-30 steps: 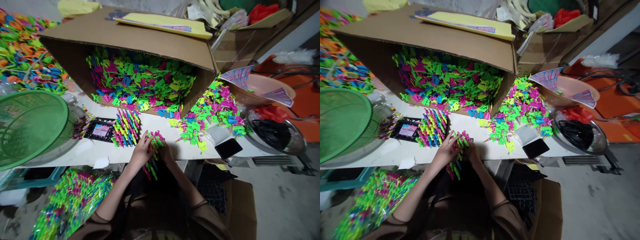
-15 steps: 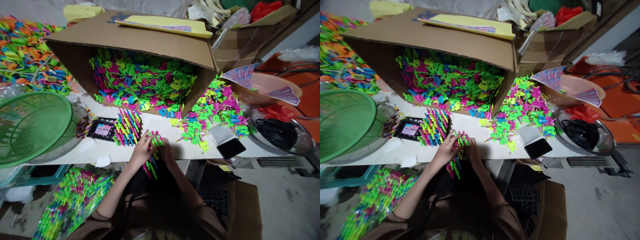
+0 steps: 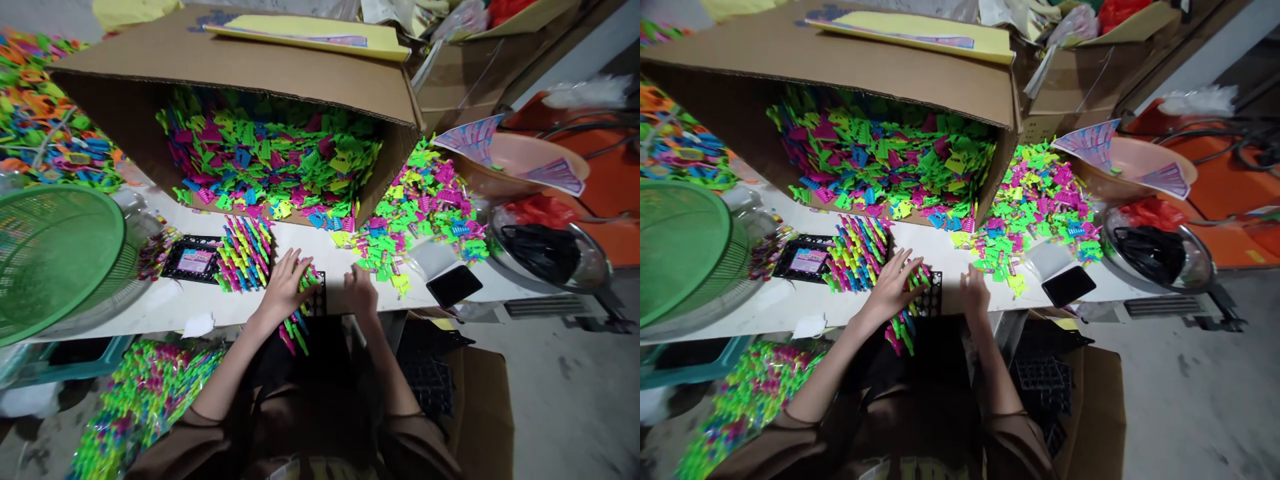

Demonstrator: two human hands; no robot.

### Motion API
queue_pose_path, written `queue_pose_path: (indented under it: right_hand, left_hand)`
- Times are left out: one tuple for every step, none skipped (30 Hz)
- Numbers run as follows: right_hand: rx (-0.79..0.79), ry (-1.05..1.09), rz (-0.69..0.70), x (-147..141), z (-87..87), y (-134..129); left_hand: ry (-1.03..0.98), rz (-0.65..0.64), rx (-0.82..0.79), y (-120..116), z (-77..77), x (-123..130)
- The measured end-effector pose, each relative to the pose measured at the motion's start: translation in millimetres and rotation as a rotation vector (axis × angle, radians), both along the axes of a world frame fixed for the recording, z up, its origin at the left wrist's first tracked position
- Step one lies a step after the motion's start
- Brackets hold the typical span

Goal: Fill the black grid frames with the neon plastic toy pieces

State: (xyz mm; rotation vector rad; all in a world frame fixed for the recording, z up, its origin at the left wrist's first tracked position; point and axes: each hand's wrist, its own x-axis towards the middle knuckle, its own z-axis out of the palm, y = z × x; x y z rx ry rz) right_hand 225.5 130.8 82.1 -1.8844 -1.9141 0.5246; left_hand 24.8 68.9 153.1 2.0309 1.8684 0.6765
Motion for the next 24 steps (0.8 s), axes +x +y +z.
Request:
queue_pose_path:
  right_hand:
    - [-0.010,-0.035,-0.052,10,2.4,5]
    - [-0.023,-0.063,-0.082,19,4.6,9]
    - [-0.033,-0.083,-0.097,26,6.7,11]
    - [-0.037,-0.092,-0.098,32,8.7,12]
    - [-0.035,-0.088,-0.092,36,10.5,12]
    - [-0.029,-0.069,-0.085,38,12.1,10]
    - [-0.024,-0.034,-0.078,39,13.3,8]
    - [-0.026,0.017,-0.072,40,14.3,5]
    - [-0.038,0.085,-0.063,39,14.7,2]
    - [-0.060,0.167,-0.053,38,14.6,0]
    - [-0.093,0.260,-0.040,37,13.8,-2]
    - [-0.132,0.355,-0.024,35,12.5,-3]
    - [-0.169,0.448,-0.008,33,10.7,-4]
    - [-0.201,0.534,0.000,30,8.6,-4]
    - [-0.221,0.607,0.001,26,6.5,-5]
    - [-0.228,0.666,-0.004,22,4.5,-5]
    - [-0.222,0.713,-0.011,18,2.6,-6]
    - [-0.209,0.751,-0.017,13,1.0,-7]
    - [-0.196,0.779,-0.015,8,-0.5,-9]
    - [-0.186,0.798,-0.004,4,-2.0,-11]
    - [-0.181,0.809,0.017,-1,-3.7,-15]
    - [-0.184,0.815,0.042,-6,-5.5,-19]
    - [-0.190,0.815,0.069,-11,-7.6,-23]
    - [-0.197,0.809,0.089,-15,-9.8,-28]
  left_hand:
    - [-0.018,0.007,0.006,-2,0.4,0]
    - [-0.038,0.014,0.013,-4,0.9,-1]
    - [-0.058,0.020,0.021,-7,1.5,-1]
    - [-0.077,0.023,0.027,-11,2.1,-2]
    - [-0.094,0.025,0.032,-16,2.7,-3]
    - [-0.109,0.026,0.036,-20,3.1,-3]
    - [-0.123,0.028,0.039,-24,3.4,-4]
    - [-0.134,0.031,0.043,-29,3.5,-4]
    - [-0.145,0.038,0.047,-32,3.3,-5]
    - [-0.155,0.048,0.052,-36,2.9,-6]
    - [-0.163,0.059,0.057,-39,2.3,-7]
    - [-0.170,0.070,0.062,-42,1.8,-7]
    - [-0.176,0.079,0.067,-44,1.3,-8]
    - [-0.181,0.084,0.070,-46,0.9,-8]
    - [-0.185,0.086,0.071,-48,0.7,-8]
    - [-0.190,0.086,0.070,-49,0.7,-8]
    - [-0.194,0.087,0.065,-50,0.7,-8]
    - [-0.199,0.088,0.057,-51,0.7,-8]
    - [-0.203,0.090,0.048,-52,0.6,-7]
    - [-0.206,0.092,0.042,-52,0.5,-6]
    - [-0.210,0.092,0.039,-52,0.2,-6]
    - [-0.214,0.090,0.039,-52,-0.2,-5]
    - [-0.217,0.088,0.040,-51,-0.6,-5]
    - [-0.221,0.087,0.042,-51,-0.9,-4]
